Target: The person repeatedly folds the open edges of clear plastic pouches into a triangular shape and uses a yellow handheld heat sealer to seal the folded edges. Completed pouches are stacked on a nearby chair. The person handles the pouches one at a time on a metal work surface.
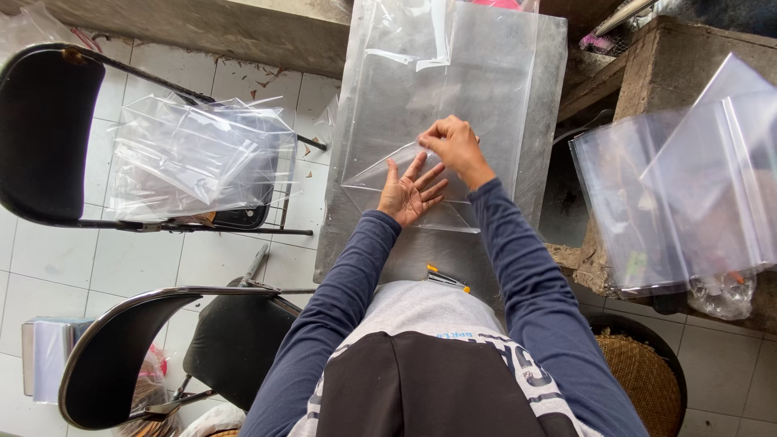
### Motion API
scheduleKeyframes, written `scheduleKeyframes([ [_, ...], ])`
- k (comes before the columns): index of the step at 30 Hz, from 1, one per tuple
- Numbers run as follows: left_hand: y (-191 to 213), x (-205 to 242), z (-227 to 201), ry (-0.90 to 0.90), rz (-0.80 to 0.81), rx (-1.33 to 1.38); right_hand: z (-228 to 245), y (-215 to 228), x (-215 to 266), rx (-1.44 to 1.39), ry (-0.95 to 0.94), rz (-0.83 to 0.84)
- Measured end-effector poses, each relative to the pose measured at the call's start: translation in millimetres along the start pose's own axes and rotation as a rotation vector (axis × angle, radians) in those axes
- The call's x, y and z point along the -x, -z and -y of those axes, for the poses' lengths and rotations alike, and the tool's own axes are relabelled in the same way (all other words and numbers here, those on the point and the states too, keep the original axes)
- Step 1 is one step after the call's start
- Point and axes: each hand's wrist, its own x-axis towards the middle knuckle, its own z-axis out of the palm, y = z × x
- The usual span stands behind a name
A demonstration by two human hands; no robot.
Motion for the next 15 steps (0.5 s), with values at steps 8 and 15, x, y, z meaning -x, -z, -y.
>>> scheduleKeyframes([
  [8, 11, -10, 16, -0.206, -0.111, -0.074, 6, -30, 131, 0.34, 0.455, -0.392],
  [15, 13, -15, 26, -0.282, -0.222, -0.054, -23, -40, 140, 0.015, 0.321, -0.503],
])
